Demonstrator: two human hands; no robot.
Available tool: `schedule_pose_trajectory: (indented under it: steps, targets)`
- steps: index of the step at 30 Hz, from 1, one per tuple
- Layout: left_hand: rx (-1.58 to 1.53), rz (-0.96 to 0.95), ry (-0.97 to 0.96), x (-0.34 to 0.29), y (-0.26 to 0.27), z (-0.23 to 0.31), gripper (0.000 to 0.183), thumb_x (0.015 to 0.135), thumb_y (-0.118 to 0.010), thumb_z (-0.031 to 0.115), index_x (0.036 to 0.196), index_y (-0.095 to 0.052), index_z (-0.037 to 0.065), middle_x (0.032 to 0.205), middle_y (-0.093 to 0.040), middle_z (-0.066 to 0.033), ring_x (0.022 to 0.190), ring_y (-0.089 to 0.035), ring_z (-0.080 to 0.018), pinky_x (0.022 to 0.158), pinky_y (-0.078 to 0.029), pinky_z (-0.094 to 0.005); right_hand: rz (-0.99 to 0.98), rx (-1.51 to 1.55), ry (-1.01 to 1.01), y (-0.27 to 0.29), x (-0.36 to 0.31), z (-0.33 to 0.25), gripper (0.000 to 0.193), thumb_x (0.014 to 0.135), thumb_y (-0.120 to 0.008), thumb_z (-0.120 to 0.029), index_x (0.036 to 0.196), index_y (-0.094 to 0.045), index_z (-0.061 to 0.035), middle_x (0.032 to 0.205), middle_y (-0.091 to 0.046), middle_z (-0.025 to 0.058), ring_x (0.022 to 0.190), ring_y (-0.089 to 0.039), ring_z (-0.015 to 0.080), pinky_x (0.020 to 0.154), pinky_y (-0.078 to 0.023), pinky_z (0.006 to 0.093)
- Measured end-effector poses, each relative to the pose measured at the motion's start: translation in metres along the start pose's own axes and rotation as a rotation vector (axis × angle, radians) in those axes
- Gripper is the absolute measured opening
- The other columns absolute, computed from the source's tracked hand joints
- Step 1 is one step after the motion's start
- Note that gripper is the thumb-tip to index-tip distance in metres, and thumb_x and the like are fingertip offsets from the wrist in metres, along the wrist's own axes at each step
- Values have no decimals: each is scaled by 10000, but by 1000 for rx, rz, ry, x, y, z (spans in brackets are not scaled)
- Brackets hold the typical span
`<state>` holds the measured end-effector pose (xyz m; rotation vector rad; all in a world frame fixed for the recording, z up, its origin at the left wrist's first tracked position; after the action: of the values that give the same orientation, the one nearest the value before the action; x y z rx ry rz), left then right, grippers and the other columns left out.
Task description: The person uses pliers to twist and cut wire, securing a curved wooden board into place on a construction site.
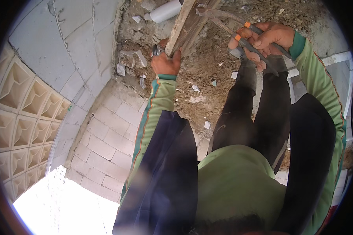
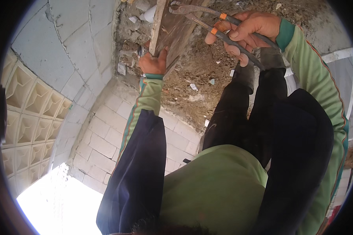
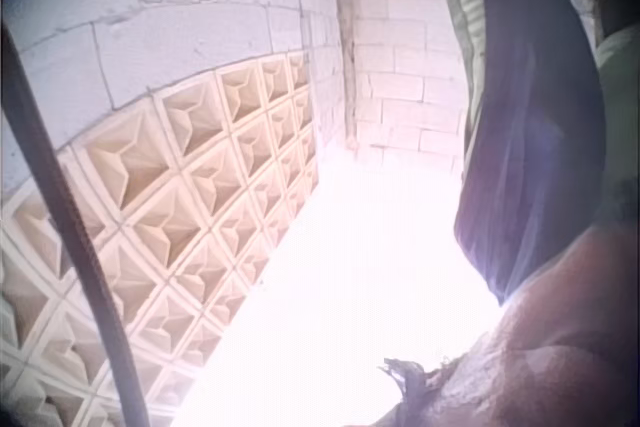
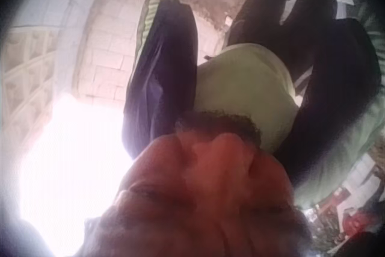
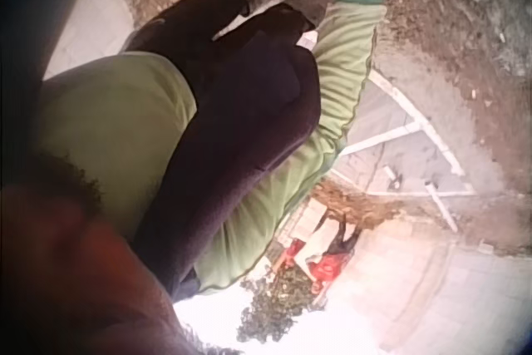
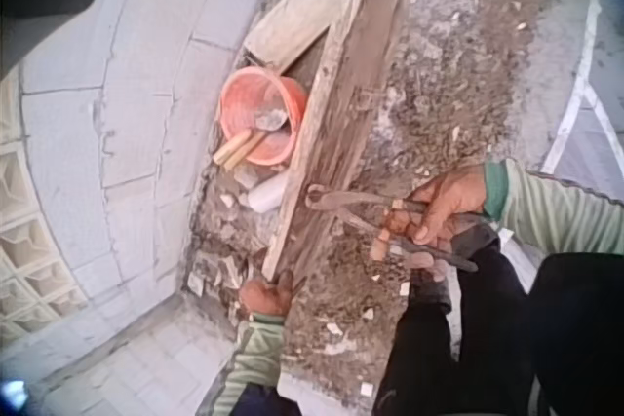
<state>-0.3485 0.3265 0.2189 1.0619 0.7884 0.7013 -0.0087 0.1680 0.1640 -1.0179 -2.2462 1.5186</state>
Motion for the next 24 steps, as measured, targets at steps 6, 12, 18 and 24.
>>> schedule_pose_trajectory:
  steps: [6,12,18,24]
  targets:
    - [6,-26,-5,9,4,-6,412,713,-816,200,1096,-701,100,991,-689,-138,900,-649,-387,784,-524,-459,95,507,241,-69,34,23,549,889,-564,-180,1373,-461,58,869,-590,98,696,-621,203,576,-535,387]
    - [82,-138,61,5,7,-1,416,732,-808,230,1107,-693,92,1001,-687,-155,898,-645,-395,751,-523,-483,426,834,528,-174,107,25,509,918,-465,-71,1421,-446,3,958,-593,93,861,-624,225,807,-509,379]
    - [55,6,-41,9,4,-7,354,740,-828,330,839,-700,16,720,-674,-199,688,-661,-424,637,-508,-491,518,607,450,-157,73,39,570,917,-480,-58,1480,-406,-12,1213,-628,142,1088,-644,279,932,-497,389]
    - [5,45,-32,8,8,3,415,725,-851,357,838,-720,-20,735,-689,-227,699,-665,-442,652,-515,-487,883,-460,133,-61,32,50,564,934,-612,-208,1438,-457,-8,1191,-634,141,1077,-609,250,933,-473,384]
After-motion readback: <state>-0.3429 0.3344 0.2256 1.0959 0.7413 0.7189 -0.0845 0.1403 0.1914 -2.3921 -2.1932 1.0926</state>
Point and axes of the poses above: each hand's wrist, its own x-axis towards the middle knuckle, its own y-axis out of the back of the hand, z = x × y, the point moved 1 cm from there along x, towards the middle knuckle
